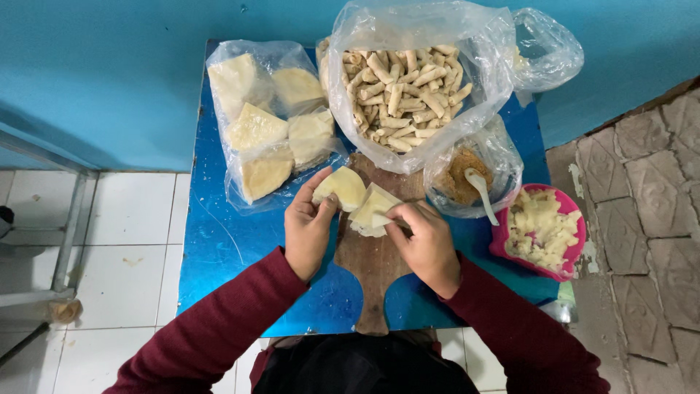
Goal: The person sits at a small table and folds triangular pastry wrappers one at a time: they place a wrapper on the board, spoon filling from a pink bowl onto it, fold the wrapper over the filling, and set the finished folded piece with a growing stack of completed pieces. A bag of already-folded rolled pieces sits on the table.
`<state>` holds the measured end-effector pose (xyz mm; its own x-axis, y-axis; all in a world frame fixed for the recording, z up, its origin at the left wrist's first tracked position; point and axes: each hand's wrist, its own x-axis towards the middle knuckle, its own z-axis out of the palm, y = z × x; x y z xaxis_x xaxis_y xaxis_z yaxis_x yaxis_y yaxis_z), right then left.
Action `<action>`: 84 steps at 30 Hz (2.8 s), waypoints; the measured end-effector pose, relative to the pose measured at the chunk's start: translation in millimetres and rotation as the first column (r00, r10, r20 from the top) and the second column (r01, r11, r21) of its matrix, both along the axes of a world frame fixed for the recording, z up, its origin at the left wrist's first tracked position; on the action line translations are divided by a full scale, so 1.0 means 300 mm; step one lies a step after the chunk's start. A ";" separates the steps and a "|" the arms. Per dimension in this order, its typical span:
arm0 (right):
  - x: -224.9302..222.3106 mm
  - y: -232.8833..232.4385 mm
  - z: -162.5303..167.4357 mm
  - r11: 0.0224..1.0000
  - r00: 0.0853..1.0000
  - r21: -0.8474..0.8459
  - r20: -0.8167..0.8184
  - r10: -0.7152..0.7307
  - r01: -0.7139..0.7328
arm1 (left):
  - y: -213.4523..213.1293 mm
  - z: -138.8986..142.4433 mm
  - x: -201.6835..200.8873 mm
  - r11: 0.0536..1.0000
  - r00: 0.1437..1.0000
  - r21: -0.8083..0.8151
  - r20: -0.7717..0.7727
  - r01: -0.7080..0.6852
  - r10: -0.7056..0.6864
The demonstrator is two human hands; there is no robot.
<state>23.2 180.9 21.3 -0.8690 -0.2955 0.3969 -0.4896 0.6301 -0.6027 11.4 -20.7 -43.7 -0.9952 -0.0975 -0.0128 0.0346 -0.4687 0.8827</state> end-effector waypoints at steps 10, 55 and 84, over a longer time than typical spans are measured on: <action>0.034 -0.020 0.018 0.954 0.978 0.293 -0.173 0.114 -0.060 | 0.004 -0.006 0.001 0.997 1.000 -0.070 -0.004 0.008 -0.009; -0.067 0.078 -0.124 0.367 0.776 -0.883 0.443 0.449 0.292 | 0.025 0.024 0.055 0.977 0.977 -0.015 0.030 0.212 -0.212; 0.068 -0.028 0.090 0.947 0.974 0.281 -0.112 0.195 -0.157 | -0.012 -0.025 0.008 0.995 0.998 0.079 0.040 0.053 -0.056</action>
<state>43.6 172.4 48.1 -0.7363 -0.5510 0.3928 -0.6732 0.6554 -0.3425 13.7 -24.4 -51.3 -0.9974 -0.0400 -0.0606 -0.0297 -0.5364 0.8434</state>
